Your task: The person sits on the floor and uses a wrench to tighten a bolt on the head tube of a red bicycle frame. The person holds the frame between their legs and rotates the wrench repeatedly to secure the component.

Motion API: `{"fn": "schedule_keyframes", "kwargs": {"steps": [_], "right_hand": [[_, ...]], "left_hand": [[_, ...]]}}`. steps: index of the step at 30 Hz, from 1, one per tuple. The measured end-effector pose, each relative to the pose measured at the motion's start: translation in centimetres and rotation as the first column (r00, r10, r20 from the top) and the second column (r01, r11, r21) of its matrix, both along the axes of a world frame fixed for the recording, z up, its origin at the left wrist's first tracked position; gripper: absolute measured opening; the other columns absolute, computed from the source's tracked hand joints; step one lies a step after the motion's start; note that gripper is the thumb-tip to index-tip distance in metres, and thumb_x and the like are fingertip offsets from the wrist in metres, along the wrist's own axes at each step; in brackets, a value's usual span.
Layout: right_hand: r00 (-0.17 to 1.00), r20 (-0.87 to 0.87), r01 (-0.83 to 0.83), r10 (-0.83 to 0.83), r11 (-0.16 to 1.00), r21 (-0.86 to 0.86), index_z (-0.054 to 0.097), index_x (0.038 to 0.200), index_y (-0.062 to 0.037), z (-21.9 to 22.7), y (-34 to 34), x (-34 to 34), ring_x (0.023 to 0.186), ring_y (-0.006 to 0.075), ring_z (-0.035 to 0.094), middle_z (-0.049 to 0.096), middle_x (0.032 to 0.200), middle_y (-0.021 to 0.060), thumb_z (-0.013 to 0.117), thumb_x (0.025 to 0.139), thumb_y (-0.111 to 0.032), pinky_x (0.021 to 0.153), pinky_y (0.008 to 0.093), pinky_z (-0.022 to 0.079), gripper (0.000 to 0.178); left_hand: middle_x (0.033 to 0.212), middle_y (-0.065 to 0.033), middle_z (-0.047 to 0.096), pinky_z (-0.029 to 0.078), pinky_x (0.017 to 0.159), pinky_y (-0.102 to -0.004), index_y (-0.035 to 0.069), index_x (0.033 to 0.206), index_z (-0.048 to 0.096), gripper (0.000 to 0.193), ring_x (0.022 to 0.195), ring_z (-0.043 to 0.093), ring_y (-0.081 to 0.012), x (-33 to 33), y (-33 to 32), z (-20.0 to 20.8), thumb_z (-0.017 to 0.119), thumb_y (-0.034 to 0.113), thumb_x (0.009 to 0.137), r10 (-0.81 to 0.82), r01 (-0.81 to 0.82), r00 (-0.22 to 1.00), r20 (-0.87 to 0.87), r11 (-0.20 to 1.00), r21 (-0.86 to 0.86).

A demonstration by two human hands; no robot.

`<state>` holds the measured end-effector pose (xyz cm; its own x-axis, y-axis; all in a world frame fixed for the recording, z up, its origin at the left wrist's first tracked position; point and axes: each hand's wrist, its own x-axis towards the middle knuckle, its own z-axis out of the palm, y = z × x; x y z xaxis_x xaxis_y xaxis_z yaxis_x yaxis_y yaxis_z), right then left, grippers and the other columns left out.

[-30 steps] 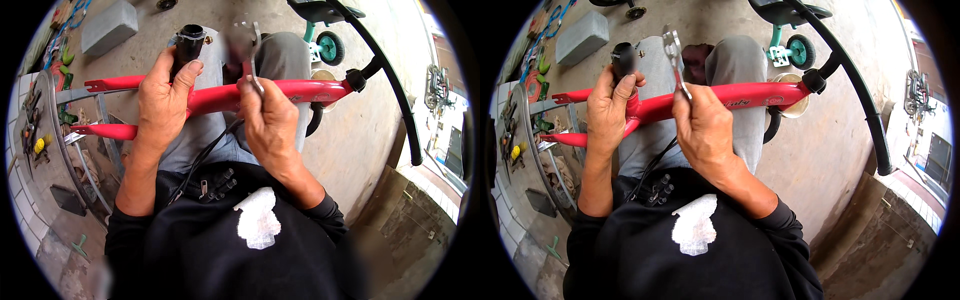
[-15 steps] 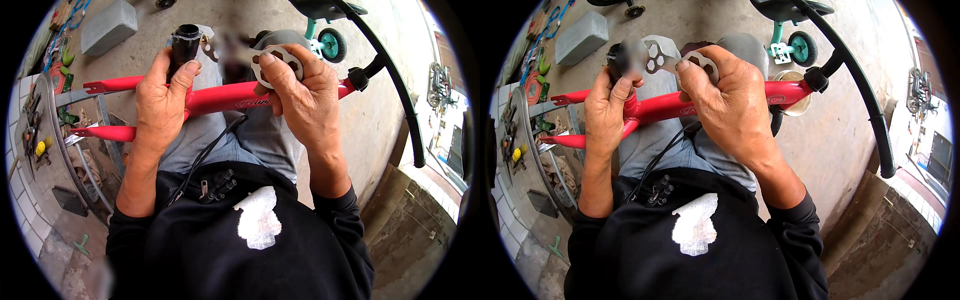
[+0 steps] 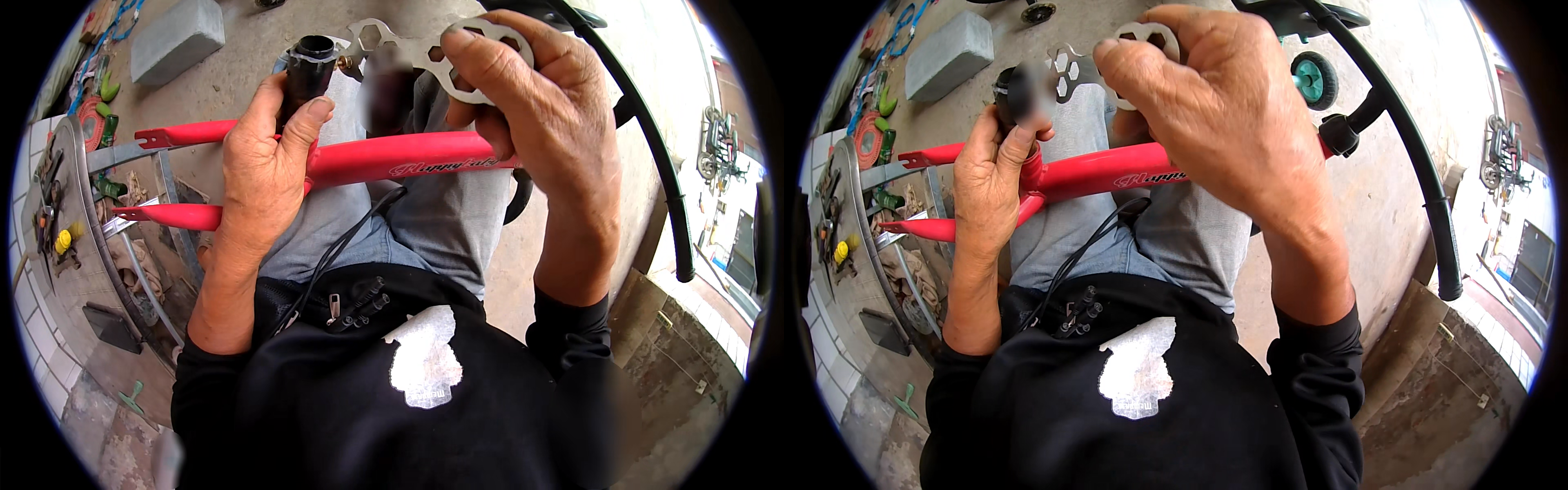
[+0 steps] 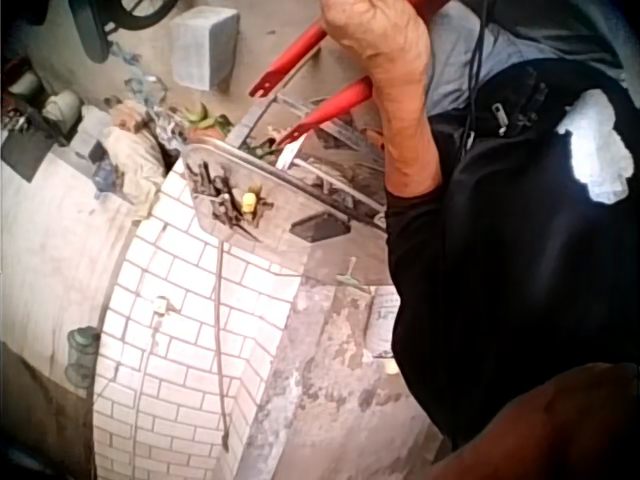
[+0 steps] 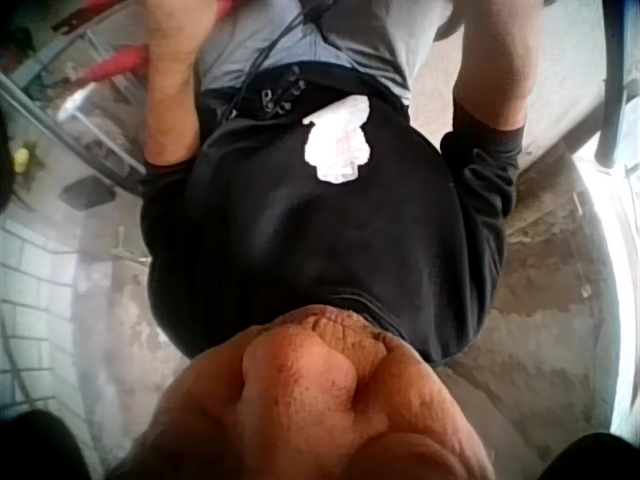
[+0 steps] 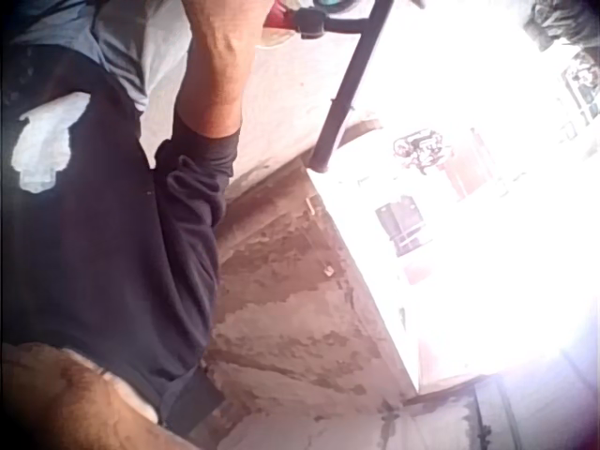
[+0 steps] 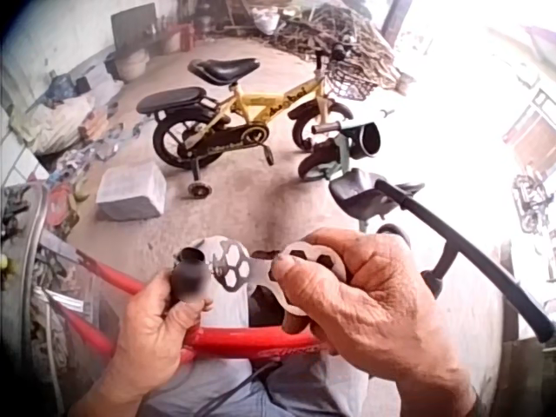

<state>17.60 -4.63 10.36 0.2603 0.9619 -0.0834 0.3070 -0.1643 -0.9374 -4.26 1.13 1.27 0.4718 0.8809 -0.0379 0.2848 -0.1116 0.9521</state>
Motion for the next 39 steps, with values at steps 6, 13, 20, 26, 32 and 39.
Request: {"fn": "schedule_keyframes", "kwargs": {"steps": [6, 13, 20, 26, 32, 39], "right_hand": [[0.984, -0.172, -0.095, 0.053, 0.964, -0.247, 0.070, 0.088, 0.0021, 3.0, 3.3, 1.9, 0.053, 0.0072, 0.058, 0.067, 0.069, 0.0060, 0.066, 0.099, -0.025, 0.047, 0.0221, 0.047, 0.029], [0.983, -0.107, -0.180, 0.150, 0.903, -0.391, 0.070, 0.089, 0.0049, 5.3, 7.0, 2.6, 0.041, 0.0074, 0.053, 0.069, 0.065, 0.0135, 0.067, 0.094, -0.022, 0.038, 0.0229, 0.040, 0.028], [0.995, -0.004, -0.101, 0.104, 0.954, -0.281, 0.069, 0.088, 0.0031, 3.7, 4.5, 2.1, 0.044, 0.0063, 0.054, 0.067, 0.065, 0.0074, 0.062, 0.098, -0.021, 0.039, 0.0226, 0.040, 0.027], [0.971, 0.140, -0.191, 0.193, 0.981, -0.026, 0.069, 0.103, 0.0015, -0.4, -1.0, -0.1, 0.047, 0.0048, 0.055, 0.067, 0.065, 0.0058, 0.060, 0.102, -0.019, 0.043, 0.0188, 0.044, 0.023], [0.977, 0.180, -0.096, 0.114, 0.990, -0.105, 0.059, 0.089, 0.0014, -6.5, -5.2, -6.3, 0.055, 0.0314, 0.062, 0.061, 0.060, 0.0171, 0.063, 0.096, -0.010, 0.051, 0.0410, 0.047, 0.014], [0.993, -0.083, 0.079, -0.079, 0.997, -0.007, 0.054, 0.077, -0.0016, -10.9, -5.6, -11.0, 0.054, 0.0426, 0.060, 0.056, 0.056, 0.0210, 0.062, 0.097, -0.013, 0.053, 0.0506, 0.047, 0.024]], "left_hand": [[0.101, -0.0048, 0.071, 0.050, 0.084, -0.0237, 0.000, 0.115, 0.062, 0.030, 0.095, 0.065, -0.0099, -0.1, 0.1, 0.0, 0.060, 0.028, 0.105, -0.014, 0.014, 1.000, -0.004, 1.000, -0.003], [0.101, -0.0052, 0.071, 0.050, 0.084, -0.0241, 0.000, 0.115, 0.062, 0.029, 0.095, 0.065, -0.0105, -0.1, 0.2, -0.2, 0.061, 0.027, 0.105, -0.017, 0.017, 1.000, 0.011, 1.000, -0.023], [0.102, -0.0055, 0.070, 0.050, 0.086, -0.0244, -0.001, 0.119, 0.062, 0.031, 0.096, 0.065, -0.0110, -0.1, 0.3, -0.3, 0.062, 0.027, 0.105, -0.003, 0.003, 1.000, 0.002, 0.999, -0.046], [0.103, -0.0051, 0.070, 0.050, 0.087, -0.0243, -0.001, 0.119, 0.062, 0.029, 0.097, 0.065, -0.0111, 0.0, 0.3, -0.3, 0.060, 0.024, 0.106, 0.009, -0.008, 1.000, 0.007, 0.998, -0.056], [0.104, -0.0044, 0.069, 0.050, 0.087, -0.0241, -0.001, 0.118, 0.062, 0.026, 0.097, 0.064, -0.0105, 0.1, -0.1, -0.6, 0.059, 0.021, 0.106, 0.001, 0.006, 0.994, 0.112, 0.998, -0.062], [0.103, -0.0036, 0.068, 0.049, 0.086, -0.0244, -0.001, 0.117, 0.061, 0.023, 0.096, 0.063, -0.0100, 0.1, 0.1, -0.3, 0.059, 0.020, 0.106, 0.008, 0.000, 0.995, 0.095, 0.997, -0.076]]}}
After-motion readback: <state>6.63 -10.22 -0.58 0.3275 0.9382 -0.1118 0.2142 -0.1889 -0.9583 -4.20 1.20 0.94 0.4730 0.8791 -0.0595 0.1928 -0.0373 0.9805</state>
